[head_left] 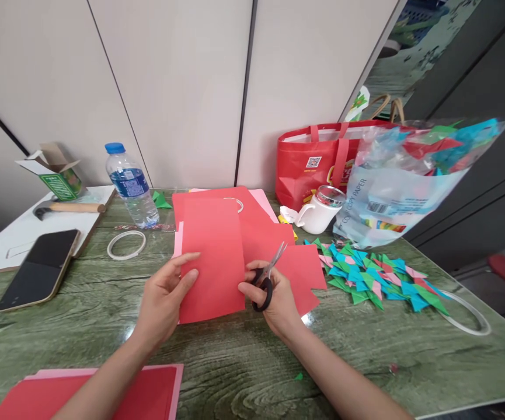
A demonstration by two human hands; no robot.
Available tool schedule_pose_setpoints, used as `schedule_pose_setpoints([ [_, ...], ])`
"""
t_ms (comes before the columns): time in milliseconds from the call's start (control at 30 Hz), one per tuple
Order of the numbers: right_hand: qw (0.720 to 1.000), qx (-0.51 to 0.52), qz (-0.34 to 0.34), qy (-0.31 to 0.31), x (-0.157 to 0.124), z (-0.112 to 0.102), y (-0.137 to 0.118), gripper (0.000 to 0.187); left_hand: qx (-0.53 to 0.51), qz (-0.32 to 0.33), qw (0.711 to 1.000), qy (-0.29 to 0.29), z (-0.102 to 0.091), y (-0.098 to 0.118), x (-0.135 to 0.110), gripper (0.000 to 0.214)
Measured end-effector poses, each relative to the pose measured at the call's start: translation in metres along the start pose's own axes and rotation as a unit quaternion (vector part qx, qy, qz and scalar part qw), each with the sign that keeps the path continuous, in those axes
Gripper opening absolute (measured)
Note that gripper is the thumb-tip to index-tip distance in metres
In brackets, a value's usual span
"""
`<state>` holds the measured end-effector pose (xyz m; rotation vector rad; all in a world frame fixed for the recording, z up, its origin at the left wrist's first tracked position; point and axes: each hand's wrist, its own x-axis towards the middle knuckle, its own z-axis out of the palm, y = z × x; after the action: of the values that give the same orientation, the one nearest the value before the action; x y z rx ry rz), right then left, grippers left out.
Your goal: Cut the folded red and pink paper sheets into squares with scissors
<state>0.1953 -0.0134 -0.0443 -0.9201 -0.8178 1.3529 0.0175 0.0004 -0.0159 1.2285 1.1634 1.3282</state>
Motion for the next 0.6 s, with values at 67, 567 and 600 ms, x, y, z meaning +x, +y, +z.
schedule_pose_setpoints([
  [67, 1.000, -0.009, 0.005, -0.007, 0.000, 0.000, 0.001, 0.035, 0.066, 0.008, 0.997, -0.035, -0.002, 0.001, -0.001, 0.041],
  [567, 1.000, 0.024, 0.000, 0.013, 0.009, -0.009, -0.014, 0.030, 0.285, 0.115, 0.919, -0.246, -0.017, 0.015, 0.000, 0.047],
  [600, 0.999, 0.026, -0.004, 0.018, 0.010, -0.009, -0.015, 0.030, 0.285, 0.104, 0.917, -0.260, -0.018, 0.016, 0.000, 0.048],
])
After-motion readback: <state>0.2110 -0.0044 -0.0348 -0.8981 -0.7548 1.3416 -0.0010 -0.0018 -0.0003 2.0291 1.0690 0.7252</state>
